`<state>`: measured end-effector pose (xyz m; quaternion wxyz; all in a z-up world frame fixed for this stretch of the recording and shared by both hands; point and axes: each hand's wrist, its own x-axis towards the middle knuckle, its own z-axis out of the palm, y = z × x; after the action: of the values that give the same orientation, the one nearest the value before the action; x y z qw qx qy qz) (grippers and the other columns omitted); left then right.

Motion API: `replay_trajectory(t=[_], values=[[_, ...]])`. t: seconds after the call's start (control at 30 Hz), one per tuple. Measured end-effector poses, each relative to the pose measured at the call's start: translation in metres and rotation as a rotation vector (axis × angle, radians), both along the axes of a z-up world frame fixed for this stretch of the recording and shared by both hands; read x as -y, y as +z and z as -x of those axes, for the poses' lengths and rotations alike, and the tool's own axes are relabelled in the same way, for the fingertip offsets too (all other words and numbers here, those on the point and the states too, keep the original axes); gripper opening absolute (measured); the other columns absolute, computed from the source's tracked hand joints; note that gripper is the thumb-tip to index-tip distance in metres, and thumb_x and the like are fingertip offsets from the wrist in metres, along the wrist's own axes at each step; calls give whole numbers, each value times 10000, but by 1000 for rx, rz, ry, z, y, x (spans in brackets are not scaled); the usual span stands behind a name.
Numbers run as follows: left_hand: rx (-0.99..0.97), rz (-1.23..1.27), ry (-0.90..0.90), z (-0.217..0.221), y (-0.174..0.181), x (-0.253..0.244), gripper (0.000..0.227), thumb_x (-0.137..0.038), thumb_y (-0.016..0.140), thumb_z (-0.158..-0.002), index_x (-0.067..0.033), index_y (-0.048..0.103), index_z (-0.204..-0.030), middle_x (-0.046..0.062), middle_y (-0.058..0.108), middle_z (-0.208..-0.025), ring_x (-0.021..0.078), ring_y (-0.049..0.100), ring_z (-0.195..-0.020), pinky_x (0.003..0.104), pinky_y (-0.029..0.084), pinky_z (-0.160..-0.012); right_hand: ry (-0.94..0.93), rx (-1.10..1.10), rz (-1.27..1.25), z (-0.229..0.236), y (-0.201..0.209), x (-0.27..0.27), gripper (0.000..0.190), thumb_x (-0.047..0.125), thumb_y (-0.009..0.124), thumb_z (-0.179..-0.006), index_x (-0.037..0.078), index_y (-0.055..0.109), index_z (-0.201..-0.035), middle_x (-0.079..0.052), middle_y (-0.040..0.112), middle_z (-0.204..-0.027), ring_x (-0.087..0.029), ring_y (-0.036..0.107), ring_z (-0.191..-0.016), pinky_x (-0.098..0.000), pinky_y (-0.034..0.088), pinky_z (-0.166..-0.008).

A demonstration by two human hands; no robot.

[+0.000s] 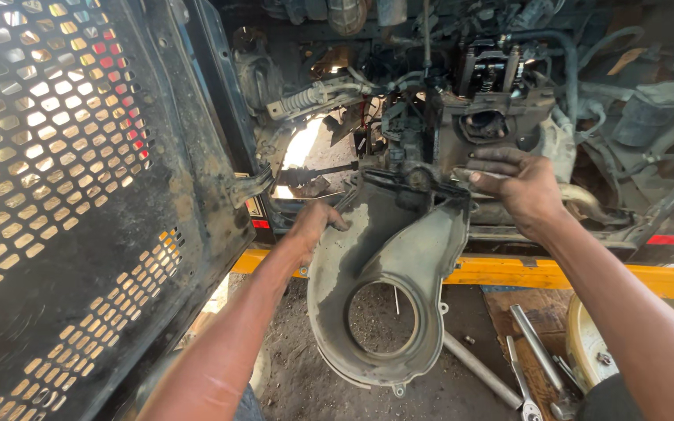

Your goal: The person removes and reattaches a plastic engine shroud on a vehicle engine by hand and using a wrench. They loosen and tighten bolts to secure the component within the engine compartment.

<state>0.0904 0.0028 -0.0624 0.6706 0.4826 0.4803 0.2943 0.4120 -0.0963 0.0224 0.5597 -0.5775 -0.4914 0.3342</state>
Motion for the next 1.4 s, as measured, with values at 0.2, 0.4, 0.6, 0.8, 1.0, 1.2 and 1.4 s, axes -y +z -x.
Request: replay_trajectory(t=[0.2,0.4,0.6,0.8,1.0,1.2,1.4], values=[[22,-349,-14,-1,-4,15,652,-82,645,-592,86,637,-1222,219,717,-1128,302,676,-1030,387,507,-987,-61,536,-103,35,16,13,412,27,829,-776,32,718,-1173,-99,782,-1097,-133,734,-976,-307,589,-864],[-78,-339,-13,-3,1,22,778,-102,666,-624,99,557,-1368,217,705,-1139,300,660,-1087,370,466,-1017,-82,721,-2,53,14,14,200,167,831,-840,123,813,-1034,-69,800,-1033,-175,761,-798,-335,615,-734],[-49,-190,-6,-1,8,25,437,-98,623,-675,170,728,-1004,266,718,-1101,350,670,-1033,429,544,-949,13,847,-402,55,-7,8,205,96,775,-854,93,798,-1058,-120,785,-990,-224,759,-809,-353,605,-727],[-172,-232,-26,-1,6,22,323,-121,617,-701,83,766,-902,259,684,-1222,326,611,-1140,421,469,-998,-49,956,-371,62,-17,5,223,142,775,-869,112,798,-1089,-132,758,-903,-273,741,-692,-387,598,-664],[-200,-247,-55,0,-1,13,420,-121,536,-719,69,801,-983,251,619,-1300,322,552,-1214,456,409,-1062,-69,1040,-424,67,-16,10,239,150,770,-825,104,801,-1058,-137,730,-831,-313,710,-655,-435,581,-619],[-70,-81,-8,2,14,22,739,-73,617,-682,-41,470,-1405,176,650,-1205,286,569,-1176,426,444,-1052,-20,1145,-310,72,-8,7,218,177,750,-822,93,792,-1019,-148,753,-871,-339,727,-691,-445,601,-684],[-55,-147,-65,2,23,26,680,-80,609,-686,46,589,-1354,211,677,-1113,302,601,-1105,410,471,-1017,-20,1209,-300,77,-2,8,232,181,728,-814,89,788,-1019,-158,751,-858,-368,727,-715,-473,602,-731]])
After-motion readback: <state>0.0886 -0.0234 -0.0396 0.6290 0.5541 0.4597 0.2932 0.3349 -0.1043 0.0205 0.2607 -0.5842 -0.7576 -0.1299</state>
